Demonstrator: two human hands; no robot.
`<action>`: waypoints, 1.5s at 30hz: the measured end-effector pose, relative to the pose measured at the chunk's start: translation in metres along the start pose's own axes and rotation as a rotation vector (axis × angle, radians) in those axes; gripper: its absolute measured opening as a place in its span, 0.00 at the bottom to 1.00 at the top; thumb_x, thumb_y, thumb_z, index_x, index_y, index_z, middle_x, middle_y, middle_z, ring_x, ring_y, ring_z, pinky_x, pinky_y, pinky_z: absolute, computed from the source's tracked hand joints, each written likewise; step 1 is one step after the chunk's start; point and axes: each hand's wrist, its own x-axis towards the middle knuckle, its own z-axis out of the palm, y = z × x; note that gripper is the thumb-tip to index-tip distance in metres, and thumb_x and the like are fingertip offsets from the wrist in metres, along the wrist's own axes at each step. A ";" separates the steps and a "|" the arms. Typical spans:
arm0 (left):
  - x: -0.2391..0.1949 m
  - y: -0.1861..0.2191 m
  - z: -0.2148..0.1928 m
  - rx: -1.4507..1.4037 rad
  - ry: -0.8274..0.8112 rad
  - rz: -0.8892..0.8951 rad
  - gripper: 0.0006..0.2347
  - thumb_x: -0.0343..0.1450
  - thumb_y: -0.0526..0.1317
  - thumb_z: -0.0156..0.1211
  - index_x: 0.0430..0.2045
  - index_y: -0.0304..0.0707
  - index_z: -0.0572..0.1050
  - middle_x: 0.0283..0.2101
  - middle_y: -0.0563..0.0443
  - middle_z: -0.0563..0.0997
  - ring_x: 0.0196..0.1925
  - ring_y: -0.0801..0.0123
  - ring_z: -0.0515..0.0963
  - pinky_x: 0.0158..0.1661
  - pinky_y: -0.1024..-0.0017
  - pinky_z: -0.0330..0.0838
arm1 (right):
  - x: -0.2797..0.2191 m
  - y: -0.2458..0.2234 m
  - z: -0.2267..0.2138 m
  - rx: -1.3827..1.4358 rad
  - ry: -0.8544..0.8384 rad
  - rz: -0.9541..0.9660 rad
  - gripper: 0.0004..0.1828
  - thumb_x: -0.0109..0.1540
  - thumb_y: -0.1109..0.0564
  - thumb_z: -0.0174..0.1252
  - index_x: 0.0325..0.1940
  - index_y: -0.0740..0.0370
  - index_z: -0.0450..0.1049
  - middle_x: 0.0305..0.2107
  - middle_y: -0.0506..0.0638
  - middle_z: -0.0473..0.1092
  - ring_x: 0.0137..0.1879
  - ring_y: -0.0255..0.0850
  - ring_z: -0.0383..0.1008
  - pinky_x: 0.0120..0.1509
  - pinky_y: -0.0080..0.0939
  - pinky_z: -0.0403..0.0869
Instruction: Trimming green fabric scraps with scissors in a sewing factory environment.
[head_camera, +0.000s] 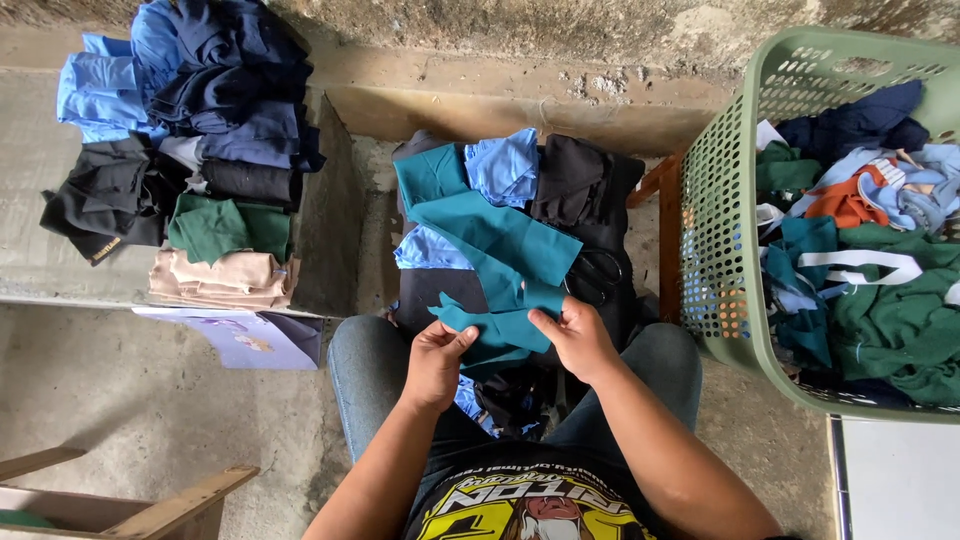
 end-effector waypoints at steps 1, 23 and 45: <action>0.000 -0.003 -0.002 0.000 0.014 -0.007 0.04 0.67 0.27 0.72 0.26 0.28 0.80 0.25 0.41 0.86 0.29 0.61 0.87 0.37 0.65 0.82 | -0.003 -0.011 0.003 -0.020 0.005 -0.010 0.12 0.63 0.59 0.64 0.50 0.65 0.81 0.39 0.52 0.82 0.47 0.34 0.77 0.57 0.47 0.79; 0.016 -0.055 -0.042 0.012 0.109 0.050 0.04 0.70 0.29 0.68 0.37 0.27 0.82 0.31 0.39 0.88 0.39 0.55 0.88 0.49 0.54 0.81 | -0.012 0.012 0.006 0.129 0.116 0.025 0.12 0.62 0.61 0.65 0.48 0.66 0.78 0.33 0.52 0.80 0.37 0.34 0.79 0.42 0.41 0.83; 0.022 -0.067 -0.062 0.062 0.263 0.008 0.09 0.76 0.41 0.63 0.33 0.34 0.82 0.31 0.44 0.84 0.37 0.55 0.85 0.51 0.53 0.78 | -0.012 0.021 0.012 0.116 0.164 0.103 0.15 0.63 0.61 0.63 0.52 0.71 0.77 0.33 0.59 0.80 0.36 0.42 0.81 0.39 0.52 0.83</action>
